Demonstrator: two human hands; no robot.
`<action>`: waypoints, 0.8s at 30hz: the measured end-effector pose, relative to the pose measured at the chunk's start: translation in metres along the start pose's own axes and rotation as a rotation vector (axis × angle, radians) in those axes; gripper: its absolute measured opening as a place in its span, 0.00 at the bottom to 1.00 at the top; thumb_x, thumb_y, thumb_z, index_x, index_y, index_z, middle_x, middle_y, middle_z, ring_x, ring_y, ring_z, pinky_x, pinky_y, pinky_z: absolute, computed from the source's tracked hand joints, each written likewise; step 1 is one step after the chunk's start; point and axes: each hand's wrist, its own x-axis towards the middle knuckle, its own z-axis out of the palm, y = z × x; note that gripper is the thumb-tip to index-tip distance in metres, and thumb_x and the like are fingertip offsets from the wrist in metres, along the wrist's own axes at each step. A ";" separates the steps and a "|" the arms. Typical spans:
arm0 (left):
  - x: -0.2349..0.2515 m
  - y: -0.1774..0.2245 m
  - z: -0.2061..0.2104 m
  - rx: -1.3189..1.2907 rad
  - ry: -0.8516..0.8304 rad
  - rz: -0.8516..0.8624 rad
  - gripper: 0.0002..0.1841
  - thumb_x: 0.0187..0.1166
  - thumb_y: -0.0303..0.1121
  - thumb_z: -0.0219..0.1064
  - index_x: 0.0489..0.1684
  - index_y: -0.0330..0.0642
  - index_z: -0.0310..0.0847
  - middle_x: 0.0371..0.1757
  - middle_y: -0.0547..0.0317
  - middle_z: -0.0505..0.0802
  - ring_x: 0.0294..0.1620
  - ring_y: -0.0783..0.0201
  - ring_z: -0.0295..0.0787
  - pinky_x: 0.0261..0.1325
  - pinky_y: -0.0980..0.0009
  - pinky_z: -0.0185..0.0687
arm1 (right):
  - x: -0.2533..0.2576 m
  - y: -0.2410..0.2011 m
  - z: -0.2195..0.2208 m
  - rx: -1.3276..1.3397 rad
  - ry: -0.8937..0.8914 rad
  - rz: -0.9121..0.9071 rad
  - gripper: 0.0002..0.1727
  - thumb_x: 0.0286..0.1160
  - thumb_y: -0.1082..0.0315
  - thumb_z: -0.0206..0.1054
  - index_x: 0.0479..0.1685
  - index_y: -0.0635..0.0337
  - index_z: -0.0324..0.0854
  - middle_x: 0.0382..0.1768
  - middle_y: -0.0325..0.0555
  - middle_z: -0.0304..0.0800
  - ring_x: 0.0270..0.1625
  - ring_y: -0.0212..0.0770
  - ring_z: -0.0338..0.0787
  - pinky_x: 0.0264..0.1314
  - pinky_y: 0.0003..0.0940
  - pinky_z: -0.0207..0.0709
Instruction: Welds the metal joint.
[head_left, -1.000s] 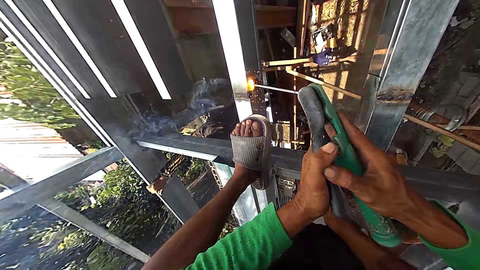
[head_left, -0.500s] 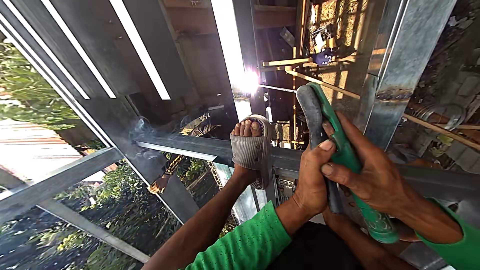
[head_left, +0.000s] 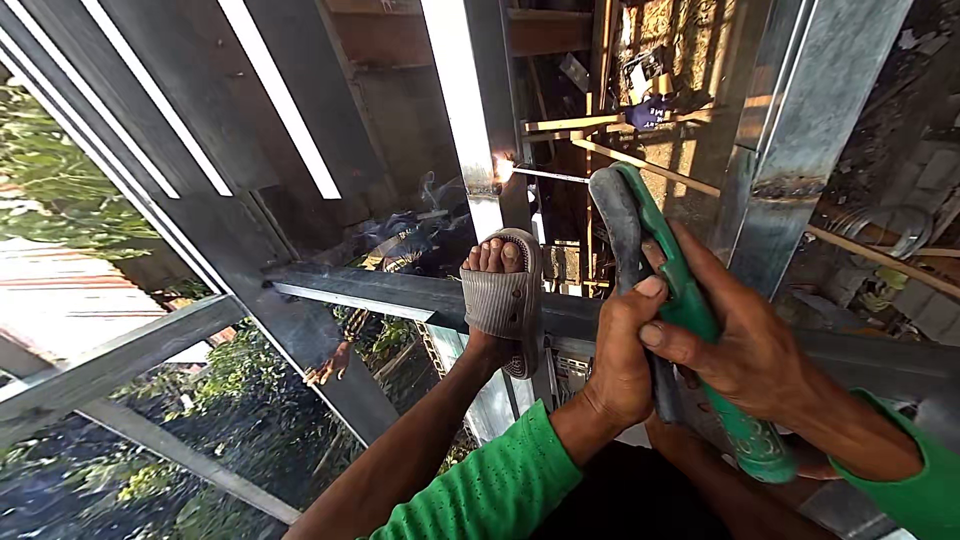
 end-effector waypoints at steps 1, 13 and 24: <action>0.000 0.000 0.000 -0.008 0.001 -0.005 0.21 0.76 0.59 0.65 0.38 0.49 0.83 0.24 0.63 0.88 0.23 0.75 0.87 0.30 0.78 0.85 | 0.000 0.000 0.000 0.001 0.001 0.002 0.61 0.56 0.26 0.74 0.96 0.30 0.49 0.46 0.34 0.91 0.31 0.29 0.90 0.28 0.29 0.88; 0.000 0.000 -0.001 -0.014 -0.004 -0.002 0.20 0.78 0.56 0.65 0.36 0.48 0.83 0.23 0.63 0.87 0.22 0.75 0.86 0.30 0.78 0.85 | 0.000 0.000 0.000 0.002 -0.006 -0.016 0.60 0.57 0.26 0.73 0.96 0.30 0.49 0.50 0.32 0.90 0.35 0.28 0.90 0.32 0.28 0.88; 0.003 0.000 -0.002 -0.025 -0.012 -0.002 0.20 0.77 0.57 0.65 0.39 0.48 0.83 0.25 0.62 0.89 0.25 0.74 0.88 0.31 0.77 0.86 | 0.003 -0.001 0.001 0.007 0.000 -0.024 0.59 0.58 0.28 0.74 0.96 0.30 0.50 0.47 0.32 0.91 0.31 0.28 0.89 0.28 0.27 0.87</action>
